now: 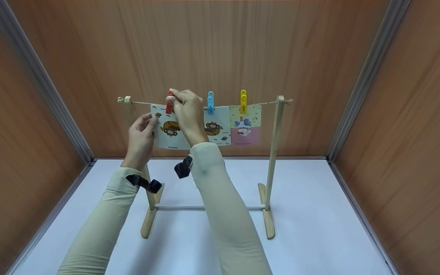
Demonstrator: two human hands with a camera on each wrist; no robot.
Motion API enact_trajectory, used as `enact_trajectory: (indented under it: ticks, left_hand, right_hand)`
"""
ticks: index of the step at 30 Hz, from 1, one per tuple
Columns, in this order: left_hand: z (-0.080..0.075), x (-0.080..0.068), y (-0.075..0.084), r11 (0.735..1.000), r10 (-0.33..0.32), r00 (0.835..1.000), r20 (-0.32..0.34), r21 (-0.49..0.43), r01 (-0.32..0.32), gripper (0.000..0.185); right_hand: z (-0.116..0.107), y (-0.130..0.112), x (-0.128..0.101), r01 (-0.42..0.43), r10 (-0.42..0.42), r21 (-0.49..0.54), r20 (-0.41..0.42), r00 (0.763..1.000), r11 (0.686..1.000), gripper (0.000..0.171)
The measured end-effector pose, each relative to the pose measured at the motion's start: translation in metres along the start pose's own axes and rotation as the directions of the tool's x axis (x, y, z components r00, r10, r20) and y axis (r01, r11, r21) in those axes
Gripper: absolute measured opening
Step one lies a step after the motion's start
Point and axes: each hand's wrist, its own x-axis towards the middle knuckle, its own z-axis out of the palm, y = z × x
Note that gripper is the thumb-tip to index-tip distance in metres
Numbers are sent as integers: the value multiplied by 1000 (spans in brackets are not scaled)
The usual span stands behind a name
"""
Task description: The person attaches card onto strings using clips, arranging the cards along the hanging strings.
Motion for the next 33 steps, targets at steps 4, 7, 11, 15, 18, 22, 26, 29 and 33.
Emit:
enact_trajectory:
  ticks: [4,7,11,15,18,22,26,29,33]
  left_hand:
    - [1,1,-1,1000,2,1000,-17,2,-2,26]
    - [2,2,-2,1000,-4,1000,-22,-3,4,26]
    - [2,2,-4,1000,-12,1000,-26,-12,12,25]
    - [3,2,-4,1000,-10,999,-36,-1,10,24]
    - [3,1,-5,1000,-11,999,-34,14,12,25]
    - [2,2,-5,1000,-12,1000,-21,25,13,26]
    - [1,3,-5,999,-9,1000,-6,39,9,27]
    - [-1,3,-5,999,-3,1000,11,51,3,28]
    - [-2,4,-5,999,12,1000,22,43,-13,28]
  right_hand:
    - [0,2,0,30,-29,-44,21,999,999,29]
    - [0,3,0,46,-43,-73,39,998,996,30]
    - [-1,4,-1,50,-44,-85,65,997,995,32]
    - [-2,4,-1,36,-28,-89,92,995,995,33]
    - [-2,6,-1,27,-16,-98,107,994,995,35]
    - [-3,7,-2,41,-28,-113,116,993,993,38]
    - [-3,8,-2,44,-29,-124,122,992,991,40]
    - [-2,10,-2,46,-30,-127,122,992,991,42]
    - [-2,12,-2,78,-62,-137,117,991,988,44]
